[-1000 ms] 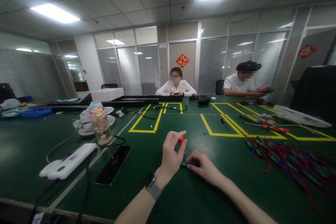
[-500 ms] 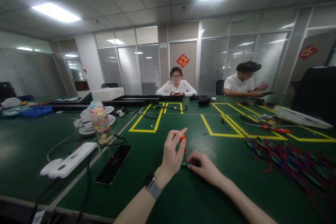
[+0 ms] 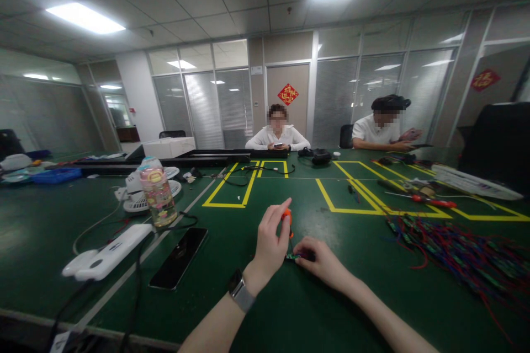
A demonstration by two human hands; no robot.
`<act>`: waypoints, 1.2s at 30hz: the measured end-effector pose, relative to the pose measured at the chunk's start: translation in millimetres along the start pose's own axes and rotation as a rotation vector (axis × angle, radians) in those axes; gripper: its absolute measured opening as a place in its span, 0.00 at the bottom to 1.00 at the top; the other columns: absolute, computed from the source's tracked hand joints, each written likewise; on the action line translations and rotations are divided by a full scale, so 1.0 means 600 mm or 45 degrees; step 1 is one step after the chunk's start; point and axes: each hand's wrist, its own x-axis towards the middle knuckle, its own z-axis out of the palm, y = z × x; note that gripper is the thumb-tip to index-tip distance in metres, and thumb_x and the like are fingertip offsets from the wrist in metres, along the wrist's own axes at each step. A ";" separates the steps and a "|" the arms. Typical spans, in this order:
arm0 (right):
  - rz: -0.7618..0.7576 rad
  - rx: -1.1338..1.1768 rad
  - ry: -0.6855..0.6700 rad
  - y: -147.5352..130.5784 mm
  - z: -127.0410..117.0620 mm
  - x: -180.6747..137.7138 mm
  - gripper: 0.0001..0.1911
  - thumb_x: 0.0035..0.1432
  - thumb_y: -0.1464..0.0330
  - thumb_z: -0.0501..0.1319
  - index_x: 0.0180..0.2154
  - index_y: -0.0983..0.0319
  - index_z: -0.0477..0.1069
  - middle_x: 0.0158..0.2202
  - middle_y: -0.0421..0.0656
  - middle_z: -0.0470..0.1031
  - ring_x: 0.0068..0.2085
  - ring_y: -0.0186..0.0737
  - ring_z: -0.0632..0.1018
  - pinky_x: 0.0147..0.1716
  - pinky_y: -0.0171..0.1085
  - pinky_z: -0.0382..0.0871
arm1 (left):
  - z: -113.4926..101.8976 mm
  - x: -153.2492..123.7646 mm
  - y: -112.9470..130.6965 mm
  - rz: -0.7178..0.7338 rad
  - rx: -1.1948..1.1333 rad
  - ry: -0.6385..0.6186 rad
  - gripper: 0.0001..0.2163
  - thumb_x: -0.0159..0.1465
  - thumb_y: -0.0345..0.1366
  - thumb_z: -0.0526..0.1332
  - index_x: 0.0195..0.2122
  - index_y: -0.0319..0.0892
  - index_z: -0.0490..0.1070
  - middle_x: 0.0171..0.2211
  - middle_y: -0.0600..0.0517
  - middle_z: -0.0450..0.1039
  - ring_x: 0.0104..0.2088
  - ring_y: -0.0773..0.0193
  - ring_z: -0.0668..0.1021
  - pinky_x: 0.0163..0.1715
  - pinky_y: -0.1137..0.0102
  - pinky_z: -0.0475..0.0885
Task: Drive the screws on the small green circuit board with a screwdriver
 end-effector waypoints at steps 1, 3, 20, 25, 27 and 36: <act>0.001 -0.003 -0.002 0.000 0.000 0.000 0.08 0.51 0.76 0.62 0.34 0.63 0.77 0.34 0.43 0.75 0.35 0.39 0.74 0.36 0.35 0.67 | 0.000 0.000 0.000 0.001 0.020 0.018 0.15 0.71 0.32 0.52 0.57 0.45 0.67 0.39 0.49 0.69 0.40 0.63 0.73 0.42 0.68 0.70; 0.000 -0.002 -0.002 -0.001 0.000 -0.001 0.08 0.51 0.76 0.62 0.35 0.63 0.77 0.34 0.43 0.75 0.35 0.39 0.75 0.37 0.35 0.67 | -0.002 0.001 0.001 0.005 0.050 0.032 0.13 0.69 0.34 0.55 0.54 0.45 0.70 0.37 0.50 0.68 0.39 0.63 0.73 0.41 0.68 0.71; -0.034 0.010 -0.002 0.002 -0.002 -0.002 0.07 0.53 0.75 0.62 0.35 0.62 0.77 0.34 0.42 0.75 0.35 0.39 0.74 0.36 0.35 0.67 | -0.002 -0.001 0.007 -0.018 0.004 -0.038 0.17 0.72 0.32 0.48 0.60 0.45 0.63 0.44 0.47 0.70 0.43 0.62 0.74 0.44 0.66 0.71; -0.030 0.004 0.003 0.005 0.000 -0.001 0.07 0.52 0.75 0.62 0.35 0.62 0.77 0.34 0.42 0.75 0.35 0.38 0.74 0.35 0.34 0.67 | -0.001 -0.003 0.004 -0.005 0.047 -0.016 0.15 0.70 0.34 0.53 0.56 0.45 0.67 0.39 0.49 0.68 0.39 0.62 0.73 0.40 0.67 0.72; -0.028 0.000 0.007 0.005 0.000 -0.001 0.07 0.52 0.75 0.62 0.34 0.62 0.76 0.33 0.42 0.75 0.34 0.38 0.74 0.35 0.35 0.67 | 0.000 -0.003 0.004 -0.012 0.043 -0.020 0.14 0.70 0.34 0.53 0.56 0.45 0.67 0.40 0.49 0.67 0.39 0.62 0.73 0.40 0.67 0.72; -0.029 -0.002 -0.003 0.003 -0.001 -0.001 0.07 0.52 0.75 0.62 0.35 0.63 0.76 0.34 0.43 0.75 0.35 0.39 0.74 0.36 0.35 0.67 | -0.001 -0.002 0.003 0.020 0.058 0.023 0.14 0.69 0.33 0.54 0.55 0.45 0.68 0.40 0.49 0.69 0.40 0.62 0.73 0.42 0.67 0.71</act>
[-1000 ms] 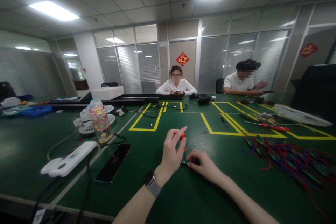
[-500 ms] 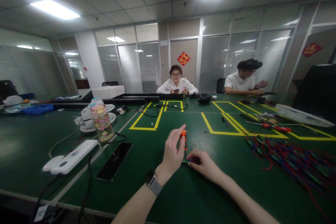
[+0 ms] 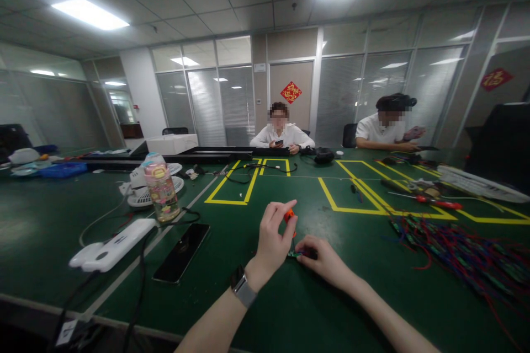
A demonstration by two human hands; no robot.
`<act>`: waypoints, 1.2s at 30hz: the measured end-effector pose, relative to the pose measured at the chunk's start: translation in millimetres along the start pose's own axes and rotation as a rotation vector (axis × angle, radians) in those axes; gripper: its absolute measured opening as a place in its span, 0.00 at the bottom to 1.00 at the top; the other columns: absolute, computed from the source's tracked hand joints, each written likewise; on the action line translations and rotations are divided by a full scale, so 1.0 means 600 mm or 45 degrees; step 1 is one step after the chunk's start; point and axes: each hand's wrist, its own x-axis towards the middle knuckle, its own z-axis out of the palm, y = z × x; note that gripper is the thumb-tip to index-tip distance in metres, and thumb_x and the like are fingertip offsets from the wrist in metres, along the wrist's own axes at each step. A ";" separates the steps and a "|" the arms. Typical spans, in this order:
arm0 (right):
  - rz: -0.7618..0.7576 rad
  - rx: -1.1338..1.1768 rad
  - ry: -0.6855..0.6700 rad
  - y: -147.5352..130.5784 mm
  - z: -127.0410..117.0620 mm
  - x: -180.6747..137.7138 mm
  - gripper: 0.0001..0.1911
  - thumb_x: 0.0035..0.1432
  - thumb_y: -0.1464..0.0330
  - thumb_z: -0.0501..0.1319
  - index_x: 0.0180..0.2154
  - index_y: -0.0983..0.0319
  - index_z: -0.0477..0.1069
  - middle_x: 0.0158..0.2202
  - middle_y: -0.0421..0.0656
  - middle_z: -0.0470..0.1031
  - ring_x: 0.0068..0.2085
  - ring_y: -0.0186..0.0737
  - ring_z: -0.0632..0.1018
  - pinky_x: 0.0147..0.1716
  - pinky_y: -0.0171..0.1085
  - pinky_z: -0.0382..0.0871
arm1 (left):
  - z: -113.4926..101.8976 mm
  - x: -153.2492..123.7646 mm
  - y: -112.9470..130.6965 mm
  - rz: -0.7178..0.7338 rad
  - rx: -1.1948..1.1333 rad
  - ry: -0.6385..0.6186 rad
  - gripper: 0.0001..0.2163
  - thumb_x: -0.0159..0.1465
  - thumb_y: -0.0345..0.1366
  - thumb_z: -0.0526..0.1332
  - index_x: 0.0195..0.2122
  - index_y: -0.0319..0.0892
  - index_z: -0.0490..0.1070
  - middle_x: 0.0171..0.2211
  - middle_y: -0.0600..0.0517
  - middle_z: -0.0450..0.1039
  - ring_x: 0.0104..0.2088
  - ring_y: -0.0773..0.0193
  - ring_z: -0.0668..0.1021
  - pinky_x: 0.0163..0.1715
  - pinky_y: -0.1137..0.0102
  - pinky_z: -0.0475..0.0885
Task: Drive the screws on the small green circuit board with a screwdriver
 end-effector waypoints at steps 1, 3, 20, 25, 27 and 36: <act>-0.001 -0.003 0.001 0.000 0.000 0.000 0.07 0.52 0.75 0.62 0.35 0.63 0.76 0.34 0.43 0.75 0.35 0.39 0.74 0.36 0.35 0.67 | 0.000 0.000 0.000 0.006 0.011 0.008 0.13 0.69 0.33 0.55 0.54 0.45 0.69 0.39 0.49 0.68 0.40 0.62 0.73 0.41 0.67 0.71; 0.001 -0.006 0.002 0.000 0.000 0.000 0.07 0.52 0.75 0.62 0.35 0.62 0.76 0.34 0.42 0.75 0.35 0.38 0.74 0.35 0.35 0.67 | 0.000 0.000 0.001 0.006 -0.004 -0.003 0.14 0.70 0.33 0.53 0.55 0.45 0.69 0.41 0.48 0.69 0.41 0.61 0.74 0.42 0.66 0.72; -0.015 0.009 0.007 0.001 0.000 -0.001 0.07 0.52 0.74 0.62 0.35 0.62 0.76 0.34 0.42 0.75 0.35 0.39 0.74 0.35 0.35 0.67 | -0.001 0.002 0.003 0.008 -0.021 -0.016 0.15 0.71 0.33 0.51 0.58 0.44 0.66 0.40 0.48 0.71 0.41 0.62 0.74 0.42 0.66 0.72; -0.015 0.023 0.006 0.007 0.004 0.001 0.07 0.52 0.74 0.62 0.34 0.63 0.76 0.34 0.43 0.75 0.35 0.39 0.75 0.36 0.35 0.68 | -0.001 0.002 0.002 0.020 0.005 -0.010 0.14 0.70 0.33 0.52 0.55 0.45 0.69 0.39 0.48 0.71 0.40 0.62 0.74 0.40 0.67 0.72; -0.014 0.023 0.005 0.008 0.004 0.001 0.07 0.52 0.74 0.62 0.34 0.62 0.76 0.34 0.43 0.75 0.35 0.39 0.75 0.36 0.35 0.68 | -0.001 0.002 0.003 0.015 -0.022 -0.037 0.17 0.72 0.32 0.48 0.58 0.44 0.66 0.43 0.46 0.71 0.43 0.61 0.74 0.43 0.66 0.72; 0.002 0.019 0.000 -0.004 -0.002 -0.002 0.07 0.53 0.74 0.62 0.35 0.63 0.77 0.35 0.43 0.76 0.35 0.39 0.75 0.36 0.35 0.68 | 0.000 0.001 0.001 0.025 0.040 0.016 0.13 0.68 0.34 0.57 0.53 0.45 0.70 0.36 0.50 0.68 0.38 0.62 0.73 0.38 0.68 0.71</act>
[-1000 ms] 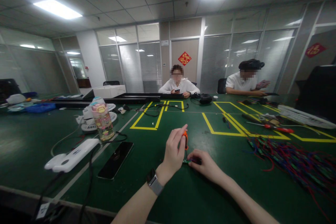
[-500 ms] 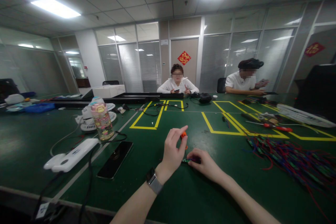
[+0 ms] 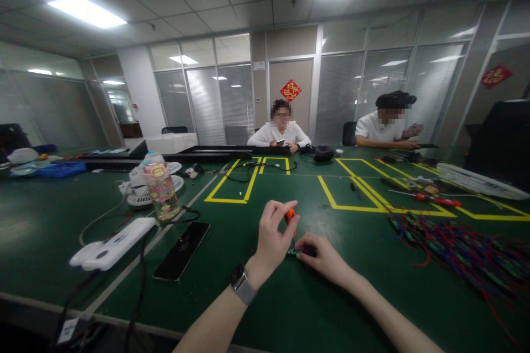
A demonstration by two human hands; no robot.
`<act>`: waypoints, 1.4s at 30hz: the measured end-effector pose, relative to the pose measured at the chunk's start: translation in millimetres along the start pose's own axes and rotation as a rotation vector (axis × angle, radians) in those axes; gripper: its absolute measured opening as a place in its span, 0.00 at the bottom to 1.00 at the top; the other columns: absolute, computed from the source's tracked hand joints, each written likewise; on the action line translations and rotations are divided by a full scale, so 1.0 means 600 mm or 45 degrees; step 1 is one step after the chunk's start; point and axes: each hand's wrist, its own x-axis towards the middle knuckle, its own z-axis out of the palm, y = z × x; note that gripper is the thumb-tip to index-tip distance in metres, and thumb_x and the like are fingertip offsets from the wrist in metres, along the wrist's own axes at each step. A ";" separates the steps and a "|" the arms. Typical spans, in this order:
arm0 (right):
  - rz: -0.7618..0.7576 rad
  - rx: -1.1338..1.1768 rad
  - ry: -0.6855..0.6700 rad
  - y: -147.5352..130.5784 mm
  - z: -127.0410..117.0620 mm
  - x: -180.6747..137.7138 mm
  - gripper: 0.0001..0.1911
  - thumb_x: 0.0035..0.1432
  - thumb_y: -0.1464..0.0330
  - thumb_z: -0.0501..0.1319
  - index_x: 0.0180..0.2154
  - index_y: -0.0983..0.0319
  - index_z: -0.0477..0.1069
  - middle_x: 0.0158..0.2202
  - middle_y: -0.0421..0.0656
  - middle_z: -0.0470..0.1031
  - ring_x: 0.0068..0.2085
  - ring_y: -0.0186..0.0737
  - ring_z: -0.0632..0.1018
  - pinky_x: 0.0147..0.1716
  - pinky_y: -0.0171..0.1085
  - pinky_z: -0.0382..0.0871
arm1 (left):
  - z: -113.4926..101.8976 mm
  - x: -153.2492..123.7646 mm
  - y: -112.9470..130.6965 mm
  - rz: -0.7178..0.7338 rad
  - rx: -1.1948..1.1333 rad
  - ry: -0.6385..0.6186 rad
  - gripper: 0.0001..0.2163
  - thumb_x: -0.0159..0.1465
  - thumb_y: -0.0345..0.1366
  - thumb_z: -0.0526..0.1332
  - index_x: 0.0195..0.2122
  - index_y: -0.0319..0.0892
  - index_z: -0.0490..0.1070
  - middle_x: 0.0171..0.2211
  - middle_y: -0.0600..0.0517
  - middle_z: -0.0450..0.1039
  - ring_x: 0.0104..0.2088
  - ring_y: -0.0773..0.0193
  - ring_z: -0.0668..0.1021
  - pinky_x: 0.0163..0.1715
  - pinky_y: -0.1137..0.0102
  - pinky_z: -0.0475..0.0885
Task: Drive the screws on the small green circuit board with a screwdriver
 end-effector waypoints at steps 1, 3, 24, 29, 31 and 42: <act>-0.001 -0.007 -0.004 -0.001 0.000 0.000 0.07 0.53 0.74 0.62 0.35 0.63 0.77 0.35 0.43 0.76 0.35 0.39 0.75 0.36 0.35 0.68 | 0.000 0.000 0.001 -0.001 -0.004 -0.004 0.13 0.68 0.34 0.57 0.53 0.45 0.70 0.37 0.50 0.68 0.38 0.62 0.73 0.38 0.68 0.72; 0.000 -0.017 -0.007 -0.001 0.000 0.000 0.07 0.53 0.74 0.62 0.35 0.62 0.77 0.35 0.43 0.75 0.35 0.39 0.74 0.36 0.35 0.68 | -0.002 0.000 0.003 -0.002 -0.038 -0.025 0.14 0.70 0.34 0.53 0.56 0.45 0.68 0.41 0.48 0.69 0.41 0.61 0.74 0.41 0.67 0.72; -0.017 -0.002 0.007 0.011 0.003 0.002 0.07 0.52 0.75 0.62 0.35 0.63 0.76 0.33 0.43 0.75 0.35 0.40 0.74 0.35 0.36 0.67 | -0.001 0.001 0.001 -0.020 -0.029 0.007 0.14 0.69 0.34 0.55 0.55 0.45 0.69 0.40 0.49 0.68 0.40 0.62 0.73 0.41 0.68 0.71; -0.007 0.010 0.001 0.010 0.003 0.002 0.07 0.52 0.74 0.62 0.35 0.63 0.77 0.34 0.43 0.75 0.35 0.40 0.74 0.35 0.36 0.67 | 0.000 0.001 0.002 -0.042 -0.074 -0.065 0.17 0.72 0.32 0.50 0.60 0.45 0.63 0.41 0.48 0.70 0.41 0.62 0.74 0.43 0.67 0.71; -0.004 0.014 0.000 0.009 0.003 0.002 0.07 0.52 0.74 0.62 0.35 0.63 0.77 0.34 0.43 0.75 0.35 0.40 0.74 0.35 0.36 0.67 | 0.001 0.000 -0.001 -0.035 -0.049 -0.038 0.15 0.70 0.34 0.54 0.57 0.45 0.67 0.38 0.50 0.69 0.39 0.62 0.74 0.41 0.67 0.72; -0.016 0.026 -0.004 0.010 0.003 0.001 0.07 0.53 0.74 0.62 0.35 0.63 0.77 0.34 0.43 0.75 0.35 0.39 0.74 0.36 0.36 0.67 | 0.001 0.000 0.000 0.001 -0.057 -0.005 0.15 0.71 0.33 0.52 0.57 0.45 0.67 0.39 0.49 0.71 0.40 0.62 0.74 0.40 0.67 0.72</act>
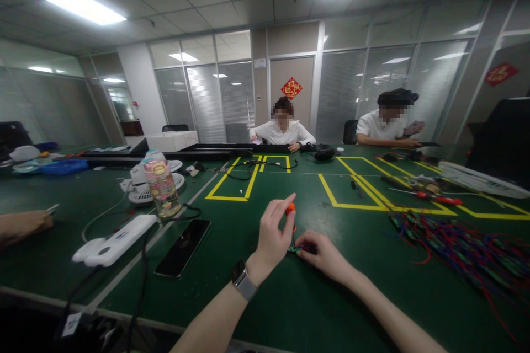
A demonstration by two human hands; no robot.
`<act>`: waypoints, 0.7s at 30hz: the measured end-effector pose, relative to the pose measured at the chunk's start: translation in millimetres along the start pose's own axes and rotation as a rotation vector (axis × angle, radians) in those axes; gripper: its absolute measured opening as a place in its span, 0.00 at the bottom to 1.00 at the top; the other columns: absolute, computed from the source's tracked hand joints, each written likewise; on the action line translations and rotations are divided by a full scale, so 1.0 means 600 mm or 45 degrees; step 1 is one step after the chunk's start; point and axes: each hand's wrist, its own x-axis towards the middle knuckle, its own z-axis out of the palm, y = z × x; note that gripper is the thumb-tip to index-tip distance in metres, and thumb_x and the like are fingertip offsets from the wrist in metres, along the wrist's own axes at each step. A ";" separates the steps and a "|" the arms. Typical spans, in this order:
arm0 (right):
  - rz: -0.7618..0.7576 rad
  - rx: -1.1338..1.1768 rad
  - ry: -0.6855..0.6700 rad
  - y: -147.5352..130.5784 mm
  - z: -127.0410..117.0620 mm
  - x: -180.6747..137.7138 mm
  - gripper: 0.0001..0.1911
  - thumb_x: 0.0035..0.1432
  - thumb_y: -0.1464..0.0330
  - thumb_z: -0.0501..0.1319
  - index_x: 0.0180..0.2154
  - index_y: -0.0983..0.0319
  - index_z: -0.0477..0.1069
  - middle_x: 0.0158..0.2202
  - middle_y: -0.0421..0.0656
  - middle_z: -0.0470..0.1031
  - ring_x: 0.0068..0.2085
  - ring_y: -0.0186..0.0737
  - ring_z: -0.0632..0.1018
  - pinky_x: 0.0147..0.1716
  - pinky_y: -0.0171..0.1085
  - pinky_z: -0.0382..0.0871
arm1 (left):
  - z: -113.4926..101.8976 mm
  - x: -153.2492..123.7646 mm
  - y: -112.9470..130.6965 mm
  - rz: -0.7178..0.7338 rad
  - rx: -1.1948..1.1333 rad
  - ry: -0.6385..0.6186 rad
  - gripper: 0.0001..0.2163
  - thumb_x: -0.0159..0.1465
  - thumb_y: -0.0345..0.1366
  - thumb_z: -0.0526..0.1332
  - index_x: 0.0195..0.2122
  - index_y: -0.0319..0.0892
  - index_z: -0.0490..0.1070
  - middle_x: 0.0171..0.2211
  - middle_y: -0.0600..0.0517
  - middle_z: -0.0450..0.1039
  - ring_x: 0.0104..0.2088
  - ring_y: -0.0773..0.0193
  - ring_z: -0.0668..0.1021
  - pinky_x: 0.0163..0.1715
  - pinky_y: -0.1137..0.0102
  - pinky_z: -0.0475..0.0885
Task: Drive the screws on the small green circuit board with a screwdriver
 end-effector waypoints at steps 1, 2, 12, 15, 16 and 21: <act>0.002 0.000 -0.002 0.001 0.001 0.000 0.07 0.52 0.74 0.62 0.35 0.62 0.77 0.34 0.43 0.75 0.35 0.39 0.74 0.36 0.36 0.67 | 0.000 0.000 -0.001 0.009 0.039 0.033 0.14 0.70 0.34 0.55 0.55 0.45 0.70 0.37 0.50 0.70 0.38 0.62 0.74 0.39 0.67 0.72; 0.004 -0.002 -0.004 0.001 0.001 0.000 0.07 0.52 0.74 0.62 0.35 0.62 0.77 0.34 0.43 0.75 0.35 0.39 0.74 0.36 0.36 0.67 | 0.000 0.000 -0.001 0.016 0.069 0.058 0.12 0.69 0.35 0.57 0.52 0.45 0.71 0.35 0.50 0.69 0.37 0.62 0.73 0.37 0.68 0.71; 0.016 -0.026 0.008 0.003 0.001 0.001 0.07 0.52 0.74 0.62 0.35 0.62 0.77 0.34 0.42 0.75 0.35 0.39 0.74 0.37 0.36 0.67 | -0.001 0.002 -0.001 0.005 0.035 0.062 0.13 0.69 0.34 0.56 0.54 0.45 0.71 0.38 0.49 0.69 0.40 0.62 0.73 0.40 0.67 0.71; 0.015 -0.025 0.001 0.000 0.000 0.001 0.07 0.52 0.74 0.62 0.35 0.62 0.77 0.34 0.43 0.75 0.35 0.39 0.74 0.36 0.35 0.67 | -0.001 0.001 -0.001 -0.006 0.034 0.048 0.13 0.69 0.35 0.56 0.53 0.45 0.71 0.38 0.49 0.67 0.39 0.62 0.73 0.39 0.67 0.72; 0.011 -0.022 -0.002 0.000 0.000 0.001 0.07 0.52 0.74 0.62 0.35 0.62 0.77 0.34 0.43 0.75 0.35 0.39 0.74 0.36 0.35 0.67 | -0.001 0.001 0.000 -0.009 0.006 0.015 0.14 0.70 0.34 0.53 0.55 0.45 0.69 0.40 0.48 0.68 0.40 0.62 0.73 0.40 0.67 0.72; 0.007 -0.018 -0.003 -0.001 0.000 0.001 0.07 0.52 0.74 0.62 0.35 0.63 0.77 0.34 0.43 0.75 0.35 0.39 0.74 0.35 0.35 0.68 | -0.001 0.001 0.002 0.004 0.002 0.012 0.14 0.70 0.34 0.54 0.56 0.45 0.69 0.39 0.49 0.69 0.40 0.62 0.73 0.41 0.67 0.71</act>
